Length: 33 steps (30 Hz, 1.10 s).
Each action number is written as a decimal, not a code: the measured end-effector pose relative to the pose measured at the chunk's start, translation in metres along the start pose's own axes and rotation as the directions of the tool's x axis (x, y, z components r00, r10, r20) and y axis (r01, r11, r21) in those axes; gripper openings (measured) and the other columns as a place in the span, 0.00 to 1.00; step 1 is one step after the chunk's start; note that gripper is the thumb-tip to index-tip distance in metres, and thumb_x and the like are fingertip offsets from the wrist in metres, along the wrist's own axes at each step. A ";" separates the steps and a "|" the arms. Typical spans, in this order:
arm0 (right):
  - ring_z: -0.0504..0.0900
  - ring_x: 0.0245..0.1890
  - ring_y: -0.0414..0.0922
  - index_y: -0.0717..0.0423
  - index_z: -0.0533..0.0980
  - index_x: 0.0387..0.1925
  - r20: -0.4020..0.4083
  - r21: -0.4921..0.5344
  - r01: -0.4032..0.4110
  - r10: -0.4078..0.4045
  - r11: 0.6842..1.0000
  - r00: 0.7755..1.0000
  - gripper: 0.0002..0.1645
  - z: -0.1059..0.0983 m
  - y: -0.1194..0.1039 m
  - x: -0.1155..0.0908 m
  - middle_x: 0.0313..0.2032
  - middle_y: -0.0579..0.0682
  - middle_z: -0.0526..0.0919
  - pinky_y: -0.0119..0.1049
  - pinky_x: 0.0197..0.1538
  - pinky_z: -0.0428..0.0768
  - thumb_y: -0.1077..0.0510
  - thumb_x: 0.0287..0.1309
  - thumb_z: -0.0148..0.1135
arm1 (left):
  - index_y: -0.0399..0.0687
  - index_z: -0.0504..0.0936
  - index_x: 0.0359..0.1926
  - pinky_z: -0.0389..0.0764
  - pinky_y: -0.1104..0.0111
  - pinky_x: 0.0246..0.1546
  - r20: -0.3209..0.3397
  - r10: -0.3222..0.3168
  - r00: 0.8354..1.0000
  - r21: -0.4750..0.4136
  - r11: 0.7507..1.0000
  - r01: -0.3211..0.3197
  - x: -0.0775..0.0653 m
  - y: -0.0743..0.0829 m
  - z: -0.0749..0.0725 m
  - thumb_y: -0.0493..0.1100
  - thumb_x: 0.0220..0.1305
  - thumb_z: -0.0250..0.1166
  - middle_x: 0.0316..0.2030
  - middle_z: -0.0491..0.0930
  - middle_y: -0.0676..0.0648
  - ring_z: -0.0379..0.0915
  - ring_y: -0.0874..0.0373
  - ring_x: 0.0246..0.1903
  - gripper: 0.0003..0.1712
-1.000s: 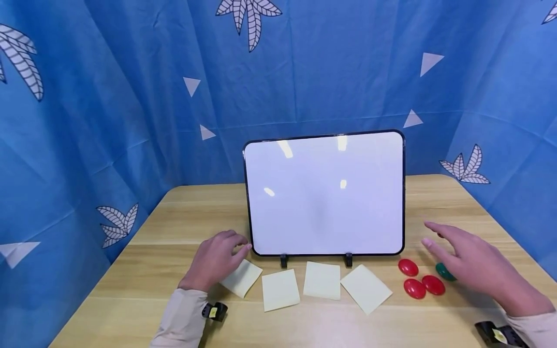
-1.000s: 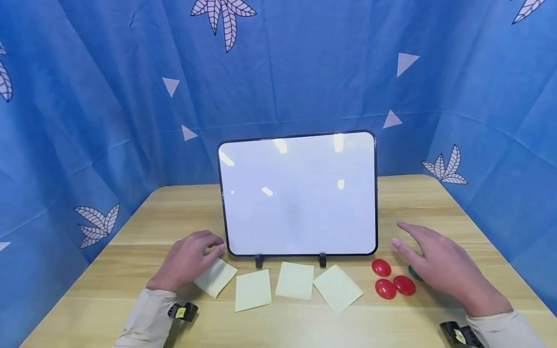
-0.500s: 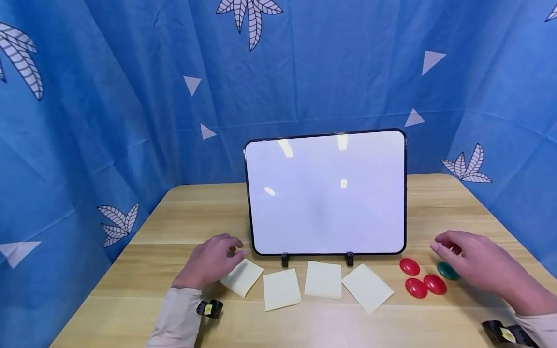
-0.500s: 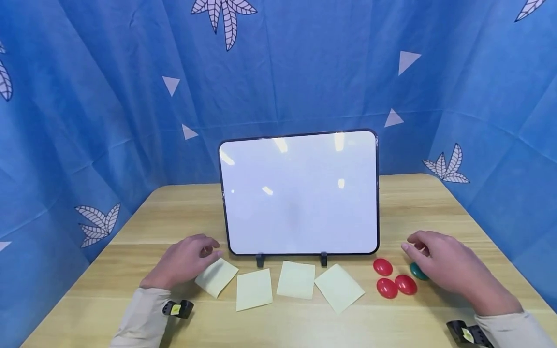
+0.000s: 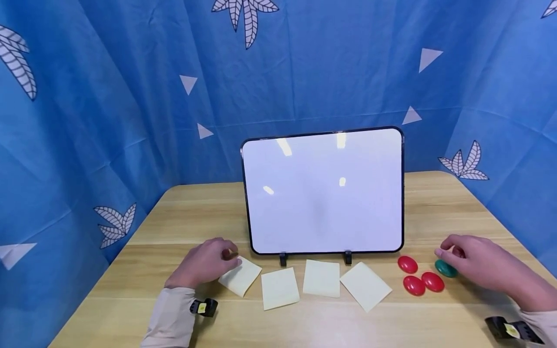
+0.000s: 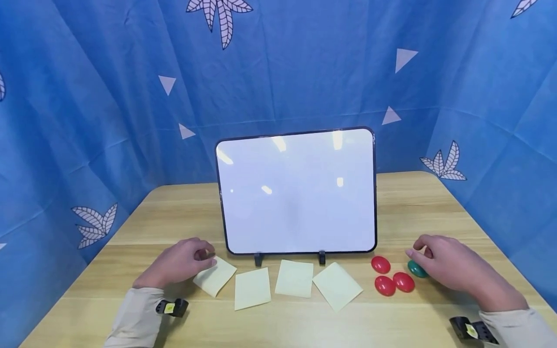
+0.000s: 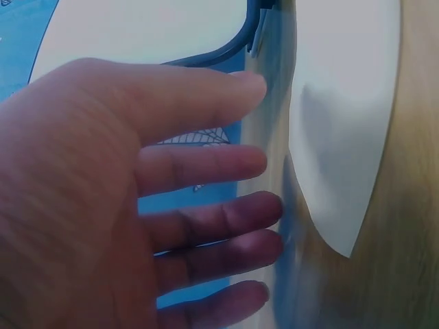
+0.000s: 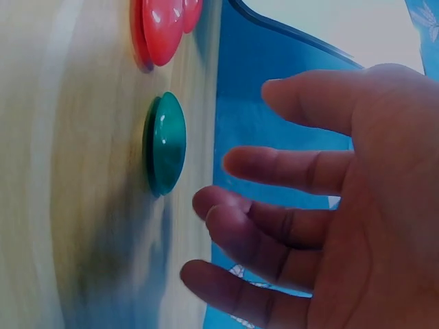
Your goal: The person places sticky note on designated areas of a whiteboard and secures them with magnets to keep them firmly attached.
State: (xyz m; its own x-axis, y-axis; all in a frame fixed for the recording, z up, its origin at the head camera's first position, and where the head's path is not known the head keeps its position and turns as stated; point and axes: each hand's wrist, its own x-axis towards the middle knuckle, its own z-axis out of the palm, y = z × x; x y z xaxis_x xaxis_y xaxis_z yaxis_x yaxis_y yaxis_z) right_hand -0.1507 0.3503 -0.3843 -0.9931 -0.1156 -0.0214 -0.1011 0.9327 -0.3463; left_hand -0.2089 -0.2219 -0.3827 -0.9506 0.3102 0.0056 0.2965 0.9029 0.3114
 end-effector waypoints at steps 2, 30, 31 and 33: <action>0.70 0.26 0.44 0.60 0.81 0.40 0.026 0.004 -0.009 0.009 1.000 1.000 0.20 -0.001 0.002 0.000 0.24 0.45 0.73 0.38 0.28 0.69 0.46 0.68 0.62 | 0.56 0.87 0.42 0.78 0.59 0.38 0.011 -0.006 1.000 -0.015 1.000 0.006 -0.001 -0.001 0.001 0.54 0.59 0.72 0.36 0.81 0.58 0.75 0.62 0.36 0.13; 0.70 0.25 0.44 0.63 0.78 0.43 0.224 0.024 -0.106 0.098 0.994 0.970 0.28 0.002 0.018 0.001 0.25 0.47 0.72 0.37 0.28 0.68 0.41 0.61 0.67 | 0.56 0.85 0.47 0.76 0.61 0.39 0.079 0.011 0.997 -0.069 0.998 -0.006 0.000 -0.006 0.003 0.51 0.51 0.78 0.36 0.76 0.54 0.71 0.58 0.38 0.22; 0.70 0.25 0.44 0.63 0.78 0.43 0.223 0.024 -0.104 0.096 0.994 0.970 0.28 0.002 0.018 0.001 0.25 0.47 0.72 0.37 0.28 0.68 0.41 0.60 0.67 | 0.56 0.85 0.48 0.75 0.61 0.39 0.077 0.008 0.997 -0.067 0.998 -0.002 0.000 -0.006 0.003 0.51 0.51 0.78 0.36 0.76 0.54 0.71 0.59 0.37 0.22; 0.70 0.25 0.44 0.62 0.79 0.42 0.218 0.024 -0.100 0.093 0.995 0.971 0.27 0.003 0.018 0.001 0.25 0.47 0.72 0.36 0.27 0.67 0.41 0.59 0.69 | 0.57 0.85 0.48 0.75 0.61 0.38 0.074 0.005 0.997 -0.067 0.998 0.000 0.000 -0.006 0.004 0.50 0.52 0.77 0.36 0.76 0.54 0.70 0.59 0.36 0.21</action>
State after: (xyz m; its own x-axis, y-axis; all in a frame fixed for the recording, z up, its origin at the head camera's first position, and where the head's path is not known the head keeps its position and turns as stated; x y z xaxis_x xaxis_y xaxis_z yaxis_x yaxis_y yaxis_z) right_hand -0.1532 0.3663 -0.3937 -0.9610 -0.1006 -0.2577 0.0003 0.9311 -0.3648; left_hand -0.2101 -0.2262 -0.3882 -0.9399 0.3355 -0.0629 0.2895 0.8811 0.3739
